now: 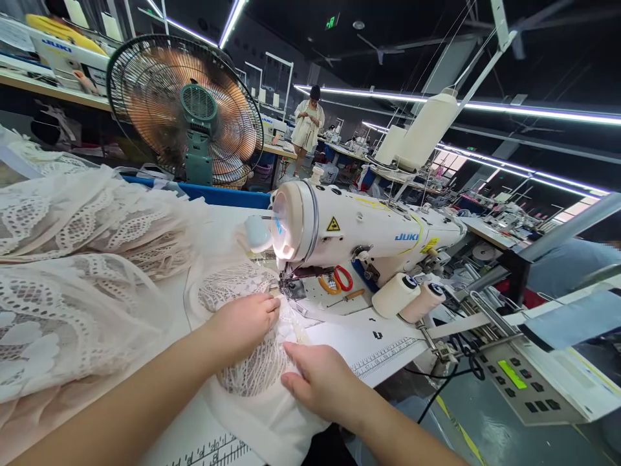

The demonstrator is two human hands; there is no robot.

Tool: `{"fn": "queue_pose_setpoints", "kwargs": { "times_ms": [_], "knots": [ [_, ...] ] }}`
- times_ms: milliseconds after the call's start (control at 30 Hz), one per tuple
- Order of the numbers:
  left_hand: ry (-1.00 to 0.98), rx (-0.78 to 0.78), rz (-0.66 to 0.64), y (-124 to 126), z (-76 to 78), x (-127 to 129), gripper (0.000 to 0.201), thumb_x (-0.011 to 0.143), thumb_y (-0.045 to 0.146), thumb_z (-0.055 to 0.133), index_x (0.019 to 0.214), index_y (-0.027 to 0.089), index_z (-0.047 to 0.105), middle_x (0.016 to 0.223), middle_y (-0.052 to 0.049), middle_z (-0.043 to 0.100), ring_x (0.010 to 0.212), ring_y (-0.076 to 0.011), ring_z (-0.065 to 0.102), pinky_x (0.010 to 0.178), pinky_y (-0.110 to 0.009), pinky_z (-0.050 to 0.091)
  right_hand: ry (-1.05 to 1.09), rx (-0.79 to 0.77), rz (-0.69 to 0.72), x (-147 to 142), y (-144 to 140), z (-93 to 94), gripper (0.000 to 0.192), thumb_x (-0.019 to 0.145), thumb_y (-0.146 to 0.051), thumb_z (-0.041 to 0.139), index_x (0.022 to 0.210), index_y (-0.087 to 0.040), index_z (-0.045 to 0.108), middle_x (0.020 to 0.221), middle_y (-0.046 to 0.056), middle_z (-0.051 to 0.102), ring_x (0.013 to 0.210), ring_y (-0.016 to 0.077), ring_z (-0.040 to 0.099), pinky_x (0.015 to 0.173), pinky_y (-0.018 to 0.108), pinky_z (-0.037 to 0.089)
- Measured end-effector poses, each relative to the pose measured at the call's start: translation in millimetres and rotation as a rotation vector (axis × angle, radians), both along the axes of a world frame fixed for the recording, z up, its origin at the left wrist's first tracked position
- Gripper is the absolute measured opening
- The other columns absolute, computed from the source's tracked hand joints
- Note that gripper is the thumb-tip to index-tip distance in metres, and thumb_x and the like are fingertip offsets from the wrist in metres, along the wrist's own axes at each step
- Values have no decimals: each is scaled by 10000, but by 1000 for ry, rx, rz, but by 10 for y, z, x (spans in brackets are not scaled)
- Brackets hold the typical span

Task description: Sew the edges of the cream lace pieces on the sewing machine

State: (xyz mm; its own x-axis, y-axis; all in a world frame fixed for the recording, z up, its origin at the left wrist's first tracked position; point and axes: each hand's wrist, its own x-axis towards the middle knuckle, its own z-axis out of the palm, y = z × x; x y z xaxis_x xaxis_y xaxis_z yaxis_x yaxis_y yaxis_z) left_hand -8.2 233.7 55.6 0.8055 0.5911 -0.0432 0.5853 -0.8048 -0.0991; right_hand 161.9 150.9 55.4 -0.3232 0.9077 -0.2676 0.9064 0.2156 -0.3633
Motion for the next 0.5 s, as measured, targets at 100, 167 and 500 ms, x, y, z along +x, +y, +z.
{"fn": "queue_pose_setpoints", "kwargs": {
  "times_ms": [100,167,500],
  "knots": [
    [-16,-95,87,-50,28,11,374,863,64,422,1192,88,599,1328,-127,559,1162,-256,558,933,-372,498,16,-17,7,54,-7,18,490,870,-321,485,1319,-126,517,1059,150,699,974,301,651,726,333,443],
    [-85,-117,112,-79,50,23,340,921,155,383,1159,90,617,1311,-131,571,1150,-267,560,949,-405,489,35,-21,12,88,-8,23,486,868,-340,478,1301,-127,528,997,143,710,914,289,656,678,320,417],
    [-179,-139,159,-61,14,94,446,917,327,464,1251,46,556,1355,-179,517,1221,-326,482,1021,-462,419,42,3,24,161,64,62,280,850,-329,495,1053,-163,594,785,52,662,672,176,535,563,267,289]
  ]
}}
